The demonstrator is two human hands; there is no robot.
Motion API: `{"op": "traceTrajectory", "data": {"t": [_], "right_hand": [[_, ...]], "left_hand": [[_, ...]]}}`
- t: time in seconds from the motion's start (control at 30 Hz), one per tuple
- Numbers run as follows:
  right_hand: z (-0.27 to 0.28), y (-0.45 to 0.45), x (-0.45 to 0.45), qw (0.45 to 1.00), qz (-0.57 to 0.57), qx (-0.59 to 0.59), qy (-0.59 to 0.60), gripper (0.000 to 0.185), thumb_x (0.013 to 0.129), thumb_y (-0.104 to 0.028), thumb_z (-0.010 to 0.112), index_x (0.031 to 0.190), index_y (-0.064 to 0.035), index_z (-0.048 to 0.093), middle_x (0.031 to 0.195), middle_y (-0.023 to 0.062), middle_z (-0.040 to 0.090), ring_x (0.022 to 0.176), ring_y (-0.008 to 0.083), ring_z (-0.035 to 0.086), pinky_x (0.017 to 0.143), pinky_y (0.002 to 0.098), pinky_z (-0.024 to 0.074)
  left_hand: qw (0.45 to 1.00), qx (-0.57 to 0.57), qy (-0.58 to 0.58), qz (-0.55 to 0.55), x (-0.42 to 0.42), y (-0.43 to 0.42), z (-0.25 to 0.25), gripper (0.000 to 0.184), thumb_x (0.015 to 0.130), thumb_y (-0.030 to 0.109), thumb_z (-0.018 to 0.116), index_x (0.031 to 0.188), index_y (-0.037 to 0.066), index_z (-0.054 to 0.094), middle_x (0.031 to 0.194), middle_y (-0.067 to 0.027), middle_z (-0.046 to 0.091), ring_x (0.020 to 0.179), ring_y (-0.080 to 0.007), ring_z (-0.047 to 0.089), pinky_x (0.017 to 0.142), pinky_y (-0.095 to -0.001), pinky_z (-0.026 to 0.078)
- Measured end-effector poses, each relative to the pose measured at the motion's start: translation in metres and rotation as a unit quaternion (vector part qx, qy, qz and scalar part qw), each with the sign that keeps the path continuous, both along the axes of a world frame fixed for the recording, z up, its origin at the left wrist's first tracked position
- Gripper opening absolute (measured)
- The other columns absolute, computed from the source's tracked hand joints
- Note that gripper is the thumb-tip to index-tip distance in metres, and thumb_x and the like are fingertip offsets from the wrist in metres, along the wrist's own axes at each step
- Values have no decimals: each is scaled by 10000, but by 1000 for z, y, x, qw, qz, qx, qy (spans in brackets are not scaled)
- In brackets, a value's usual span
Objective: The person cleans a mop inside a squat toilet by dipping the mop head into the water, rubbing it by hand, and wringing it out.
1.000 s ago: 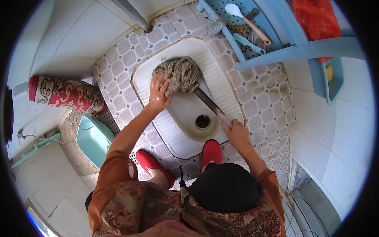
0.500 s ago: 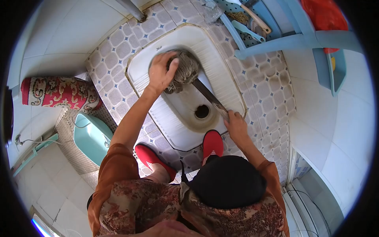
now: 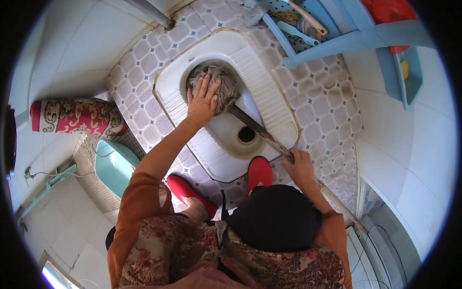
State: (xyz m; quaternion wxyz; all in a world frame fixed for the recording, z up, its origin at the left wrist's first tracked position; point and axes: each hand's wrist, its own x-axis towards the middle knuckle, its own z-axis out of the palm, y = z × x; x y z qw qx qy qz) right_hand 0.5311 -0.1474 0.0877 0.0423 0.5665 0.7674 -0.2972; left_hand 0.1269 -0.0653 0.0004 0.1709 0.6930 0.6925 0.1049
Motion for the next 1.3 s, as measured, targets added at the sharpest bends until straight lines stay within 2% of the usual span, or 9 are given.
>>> {"op": "traceTrajectory", "data": {"t": [0.4, 0.67, 0.7, 0.77, 0.83, 0.97, 1.07, 1.2, 1.3], "right_hand": [[-5, -19, 53, 986, -26, -159, -39, 271, 779, -176, 704, 968, -8, 603, 797, 204, 641, 743, 413, 632, 718, 474, 520], [84, -2, 76, 866, -152, -452, 149, 302, 889, -312, 638, 935, -14, 616, 683, 56, 575, 576, 154, 568, 539, 317, 474], [86, -5, 81, 861, -166, -460, 139, 337, 908, -347, 622, 934, -11, 617, 676, 46, 564, 568, 140, 557, 526, 310, 466], [94, -9, 88, 862, -190, -461, 89, 414, 941, -417, 588, 927, -5, 622, 662, 32, 543, 550, 123, 534, 503, 301, 452], [99, -15, 86, 898, -178, -403, -2, 524, 959, -503, 545, 916, 10, 644, 665, 114, 584, 578, 241, 586, 549, 366, 476], [127, -2, 50, 947, -97, -281, -122, 606, 974, -542, 517, 932, 46, 657, 773, 329, 621, 814, 504, 627, 727, 510, 488], [104, 0, 60, 955, 1, -270, -119, 581, 981, -512, 526, 913, 52, 651, 766, 313, 632, 825, 492, 639, 717, 504, 490], [134, 22, 32, 962, -31, -270, -37, 612, 991, -525, 512, 869, 62, 641, 764, 314, 631, 836, 497, 640, 708, 502, 493], [117, 27, 44, 939, -52, -341, -5, 653, 1007, -541, 475, 839, 71, 627, 707, 304, 609, 758, 496, 628, 677, 489, 493]], "left_hand": [[989, -139, -29, 44, 10, 28, 6, 575, 984, 366, 397, 1545, 289, 297, 1627, -131, 219, 1507, -359, 175, 1090, -739, 244], [985, -169, 2, 38, 35, 24, 16, 568, 976, 443, 457, 1505, 248, 384, 1600, -115, 294, 1478, -331, 252, 1089, -747, 225], [988, -143, -34, 41, 38, 22, 17, 499, 960, 490, 491, 1372, 217, 568, 1553, -123, 365, 1447, -332, 301, 1102, -741, 195], [978, -205, -37, 21, 41, 36, 47, 464, 945, 518, 512, 1255, 205, 659, 1510, -123, 411, 1417, -327, 342, 1106, -738, 175], [974, -203, -83, 57, 39, 42, 31, 451, 900, 564, 572, 1016, 176, 770, 1463, -145, 431, 1383, -353, 361, 1108, -730, 148], [987, -19, 10, 158, 69, 22, 1, 559, 854, 539, 624, 1301, 204, 612, 1495, -207, 340, 1433, -442, 233, 1072, -733, 213], [964, 0, -32, 265, 74, 26, -15, 652, 832, 538, 625, 1393, 224, 516, 1497, -201, 339, 1445, -433, 221, 1071, -731, 224], [983, -67, -10, 173, 58, 36, -25, 664, 816, 517, 627, 1376, 173, 536, 1412, -171, 452, 1367, -379, 340, 1030, -643, 306], [993, -65, -41, 89, 38, 55, -38, 517, 845, 493, 609, 1166, 89, 644, 1208, -138, 599, 1250, -328, 465, 1033, -589, 306]]}}
